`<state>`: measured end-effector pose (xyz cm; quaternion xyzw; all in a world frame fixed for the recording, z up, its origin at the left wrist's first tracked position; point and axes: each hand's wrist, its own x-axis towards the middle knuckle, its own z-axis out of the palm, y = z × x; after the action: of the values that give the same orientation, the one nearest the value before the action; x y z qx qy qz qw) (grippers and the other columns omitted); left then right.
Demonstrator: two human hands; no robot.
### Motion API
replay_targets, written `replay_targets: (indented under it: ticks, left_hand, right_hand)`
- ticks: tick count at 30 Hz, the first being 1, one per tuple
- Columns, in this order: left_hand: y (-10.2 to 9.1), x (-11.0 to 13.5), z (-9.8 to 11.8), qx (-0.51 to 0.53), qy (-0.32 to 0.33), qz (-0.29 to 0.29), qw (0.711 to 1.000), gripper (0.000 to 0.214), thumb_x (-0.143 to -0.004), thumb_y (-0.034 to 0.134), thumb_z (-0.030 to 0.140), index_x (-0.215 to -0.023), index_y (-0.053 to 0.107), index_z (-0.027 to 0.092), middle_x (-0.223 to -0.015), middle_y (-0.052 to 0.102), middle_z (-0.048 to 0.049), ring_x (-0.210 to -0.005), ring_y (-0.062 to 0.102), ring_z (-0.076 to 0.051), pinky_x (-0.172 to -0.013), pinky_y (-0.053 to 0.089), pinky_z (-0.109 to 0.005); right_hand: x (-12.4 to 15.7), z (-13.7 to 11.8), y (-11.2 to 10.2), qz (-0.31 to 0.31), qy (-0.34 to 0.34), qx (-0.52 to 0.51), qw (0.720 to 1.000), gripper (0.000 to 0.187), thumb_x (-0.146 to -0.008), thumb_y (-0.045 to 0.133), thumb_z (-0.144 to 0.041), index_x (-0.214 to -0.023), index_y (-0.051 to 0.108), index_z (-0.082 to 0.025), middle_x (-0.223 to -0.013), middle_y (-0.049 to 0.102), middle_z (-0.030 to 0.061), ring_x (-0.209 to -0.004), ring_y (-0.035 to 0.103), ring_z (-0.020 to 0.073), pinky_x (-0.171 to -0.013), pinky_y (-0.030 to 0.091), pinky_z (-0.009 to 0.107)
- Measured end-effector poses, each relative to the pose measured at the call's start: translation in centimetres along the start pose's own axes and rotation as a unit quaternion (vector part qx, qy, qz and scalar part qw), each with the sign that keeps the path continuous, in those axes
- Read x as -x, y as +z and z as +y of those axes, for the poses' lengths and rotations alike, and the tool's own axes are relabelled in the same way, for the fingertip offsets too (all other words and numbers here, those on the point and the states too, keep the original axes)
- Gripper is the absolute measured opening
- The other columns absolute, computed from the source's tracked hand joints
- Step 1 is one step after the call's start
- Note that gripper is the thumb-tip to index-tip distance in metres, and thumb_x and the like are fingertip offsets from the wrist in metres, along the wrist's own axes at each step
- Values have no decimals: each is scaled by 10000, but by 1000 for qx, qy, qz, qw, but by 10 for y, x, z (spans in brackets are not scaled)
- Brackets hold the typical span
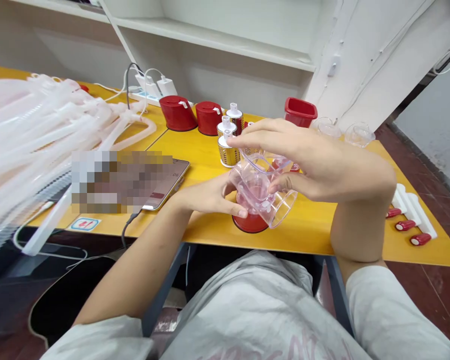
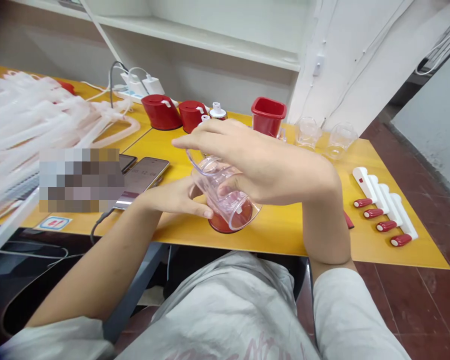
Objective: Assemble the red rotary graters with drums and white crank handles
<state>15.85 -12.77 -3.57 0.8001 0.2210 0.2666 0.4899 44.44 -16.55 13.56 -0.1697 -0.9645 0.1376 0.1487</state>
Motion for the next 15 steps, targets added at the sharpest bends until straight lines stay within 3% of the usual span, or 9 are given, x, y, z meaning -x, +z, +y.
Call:
replay_targets:
  ticks: [4,6,8,11,13,15]
  left_hand:
    - [10,-2,12,22,-19,13,999,1048,-852,1086,578,-1742,605,308,-1754,708,-180,-1650,677,-479,-1342,611,-609]
    - [12,-2,17,23,-29,21,999,1072,-814,1108,572,-1719,605,297,-1705,745,-185,-1608,709,-485,-1317,628,-615]
    - [10,0,18,5,-35,24,999,1042,-794,1111,597,-1666,637,281,-1645,783,-185,-1557,743,-486,-1314,626,-622]
    - [0,3,18,-50,-42,37,997,994,-773,1104,649,-1590,684,272,-1574,824,-173,-1520,763,-482,-1362,579,-641]
    - [-7,6,20,-84,-52,51,994,998,-764,1102,664,-1585,694,270,-1572,828,-162,-1536,750,-480,-1390,551,-646]
    - [-13,10,25,-109,-67,64,990,1017,-765,1097,668,-1603,696,256,-1607,810,-156,-1543,740,-481,-1385,557,-641]
  right_hand:
    - [15,6,-19,-2,-50,-104,993,791,-1068,797,-176,-1820,572,-278,-1933,520,70,-1786,513,301,-1486,459,517]
    - [32,7,-31,84,-36,-156,983,868,-1018,884,-162,-1822,565,-233,-1964,470,97,-1822,472,312,-1484,462,491]
    - [54,16,-43,244,15,-150,958,768,-1055,874,-207,-1779,621,-258,-1938,510,98,-1817,483,325,-1444,501,499]
    - [95,57,-60,451,99,-11,887,488,-1149,792,-319,-1633,734,-285,-1789,667,121,-1703,617,312,-1396,502,486]
    - [123,103,-68,573,134,76,805,424,-1030,843,-250,-1452,807,-251,-1614,775,161,-1554,731,329,-1357,517,486]
    - [150,154,-72,604,261,135,741,524,-992,874,-283,-1499,775,-196,-1651,741,212,-1575,706,335,-1333,503,465]
